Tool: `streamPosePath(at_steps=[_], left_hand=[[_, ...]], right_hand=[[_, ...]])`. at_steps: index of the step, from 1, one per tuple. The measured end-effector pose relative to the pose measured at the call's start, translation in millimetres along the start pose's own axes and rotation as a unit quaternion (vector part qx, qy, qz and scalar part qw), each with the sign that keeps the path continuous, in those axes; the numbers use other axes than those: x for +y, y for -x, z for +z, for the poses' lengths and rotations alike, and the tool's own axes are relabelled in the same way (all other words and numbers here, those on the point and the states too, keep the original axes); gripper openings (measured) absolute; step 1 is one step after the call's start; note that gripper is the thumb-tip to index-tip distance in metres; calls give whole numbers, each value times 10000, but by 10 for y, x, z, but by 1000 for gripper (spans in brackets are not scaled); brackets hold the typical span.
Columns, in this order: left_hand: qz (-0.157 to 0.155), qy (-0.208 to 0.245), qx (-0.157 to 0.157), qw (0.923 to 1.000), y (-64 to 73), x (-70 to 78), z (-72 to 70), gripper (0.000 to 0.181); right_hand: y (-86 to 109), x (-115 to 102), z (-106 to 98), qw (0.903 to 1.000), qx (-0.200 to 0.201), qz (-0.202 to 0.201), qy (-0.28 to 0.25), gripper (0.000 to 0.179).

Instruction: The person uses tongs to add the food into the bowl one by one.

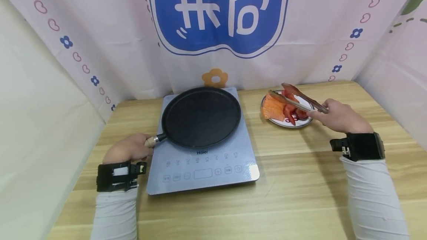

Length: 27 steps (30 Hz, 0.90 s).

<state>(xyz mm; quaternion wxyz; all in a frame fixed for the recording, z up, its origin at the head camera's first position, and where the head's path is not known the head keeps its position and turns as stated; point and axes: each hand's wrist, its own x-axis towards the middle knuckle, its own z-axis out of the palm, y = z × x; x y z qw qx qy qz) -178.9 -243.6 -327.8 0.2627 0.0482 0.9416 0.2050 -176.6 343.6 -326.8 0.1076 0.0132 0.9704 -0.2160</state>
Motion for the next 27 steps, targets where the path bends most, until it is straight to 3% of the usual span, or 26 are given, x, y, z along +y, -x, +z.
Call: streamPosePath(at_steps=[11, 18, 22, 27], left_hand=[[78, -25, 13, 10000, 8, -4, -21, 7], [47, -90, 16, 9999, -6, 0, -23, 9], [72, -79, 17, 9999, -13, -11, -5, 7], [86, -32, -9, 10000, -14, -17, -2, 5]], right_hand=[[193, 70, -153, 9992, 216, -148, 287, 68], [344, 59, -225, 9980, 273, -105, 554, 76], [400, 55, -230, 9965, 359, -157, 738, 77], [465, 89, -182, 9927, 556, -336, 1019, 67]])
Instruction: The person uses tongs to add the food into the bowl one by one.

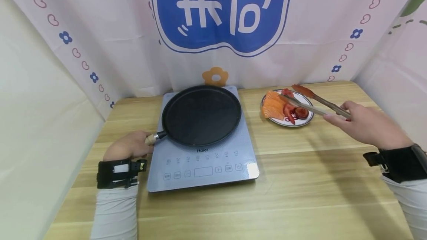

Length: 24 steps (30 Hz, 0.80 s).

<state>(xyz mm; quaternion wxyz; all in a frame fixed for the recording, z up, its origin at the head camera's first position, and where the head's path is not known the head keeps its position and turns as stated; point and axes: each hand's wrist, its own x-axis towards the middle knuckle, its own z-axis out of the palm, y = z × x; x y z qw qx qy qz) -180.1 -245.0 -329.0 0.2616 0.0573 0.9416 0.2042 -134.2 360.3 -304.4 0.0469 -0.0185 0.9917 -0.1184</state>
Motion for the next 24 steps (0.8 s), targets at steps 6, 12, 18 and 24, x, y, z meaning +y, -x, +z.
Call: streamPosePath(at_steps=[6, 12, 18, 24], left_hand=[[43, 2, -7, 10000, 0, 3, 8, 4], [74, -27, 14, 10000, -4, -5, -1, 4], [68, -4, 12, 10000, -9, -6, 1, 3], [5, 47, 1, 10000, -7, -4, 17, 4]], right_hand=[[118, 75, 69, 9994, 135, -92, 310, 57], [230, 186, 134, 9984, 205, -117, 513, 55], [270, 262, 181, 9984, 14, 2, 559, 56], [250, 300, 209, 9981, -186, 43, 587, 56]])
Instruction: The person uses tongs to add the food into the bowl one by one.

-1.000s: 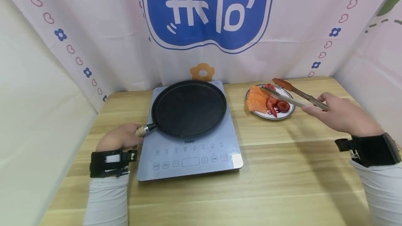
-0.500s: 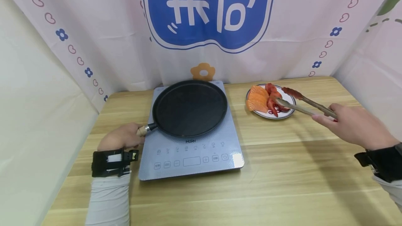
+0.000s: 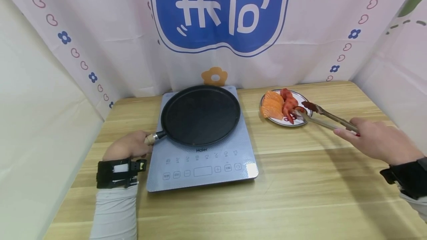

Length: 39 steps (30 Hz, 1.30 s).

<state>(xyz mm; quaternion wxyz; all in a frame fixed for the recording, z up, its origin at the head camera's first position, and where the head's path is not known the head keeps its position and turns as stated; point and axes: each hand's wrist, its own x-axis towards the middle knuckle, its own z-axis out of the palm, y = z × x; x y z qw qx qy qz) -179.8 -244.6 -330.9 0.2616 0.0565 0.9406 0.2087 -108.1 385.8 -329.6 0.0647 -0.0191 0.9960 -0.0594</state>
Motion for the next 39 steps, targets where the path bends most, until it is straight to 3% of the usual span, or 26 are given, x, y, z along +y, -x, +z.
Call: streamPosePath(at_steps=[6, 14, 28, 39], left_hand=[[-85, 73, -32, 9999, -2, -11, 3, 5], [46, 36, 4, 10000, 1, 3, -15, 4], [2, 0, 32, 10000, -2, -9, -2, 6], [-71, -36, 76, 9999, 31, 15, -7, 7]], right_hand=[[-51, 5, 34, 9998, -160, -6, 84, 59], [-86, 16, 34, 9994, -264, -134, 153, 59], [-107, 72, 132, 9988, -440, -3, 190, 82], [-37, 77, 250, 9999, -131, -64, -21, 67]])
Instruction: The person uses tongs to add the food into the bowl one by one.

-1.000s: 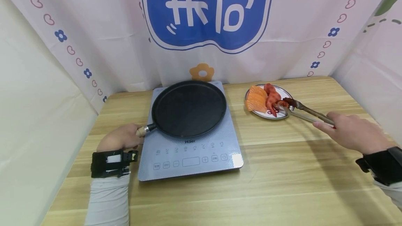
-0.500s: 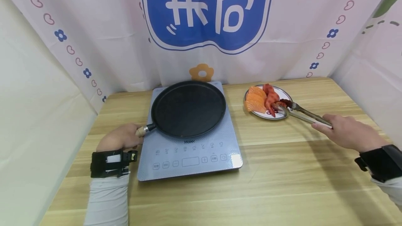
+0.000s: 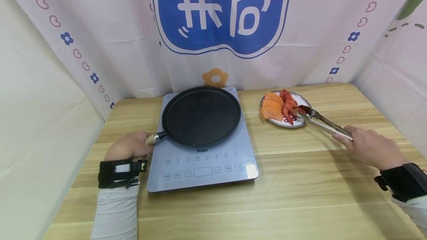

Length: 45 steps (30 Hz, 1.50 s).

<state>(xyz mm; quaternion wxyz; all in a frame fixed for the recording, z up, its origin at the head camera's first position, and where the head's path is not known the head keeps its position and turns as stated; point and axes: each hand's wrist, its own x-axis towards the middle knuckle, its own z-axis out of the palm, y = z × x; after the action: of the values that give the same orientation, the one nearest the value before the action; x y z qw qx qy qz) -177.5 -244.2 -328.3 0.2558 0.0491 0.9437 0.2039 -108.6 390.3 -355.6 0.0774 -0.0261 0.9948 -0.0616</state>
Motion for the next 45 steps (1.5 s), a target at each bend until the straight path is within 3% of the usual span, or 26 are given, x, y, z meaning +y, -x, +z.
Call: streamPosePath(at_steps=[18, 25, 45], left_hand=[[19, 22, 49, 10000, -5, -32, 7, 15], [-66, -49, 105, 9999, 10, -19, 21, 4], [-15, 14, 86, 10000, 12, -14, 17, 8]], right_hand=[[59, -80, 241, 9968, 667, 411, -180, 56], [69, -87, 306, 9943, 936, 463, -228, 52], [105, -128, 269, 9949, 856, 516, -142, 53]])
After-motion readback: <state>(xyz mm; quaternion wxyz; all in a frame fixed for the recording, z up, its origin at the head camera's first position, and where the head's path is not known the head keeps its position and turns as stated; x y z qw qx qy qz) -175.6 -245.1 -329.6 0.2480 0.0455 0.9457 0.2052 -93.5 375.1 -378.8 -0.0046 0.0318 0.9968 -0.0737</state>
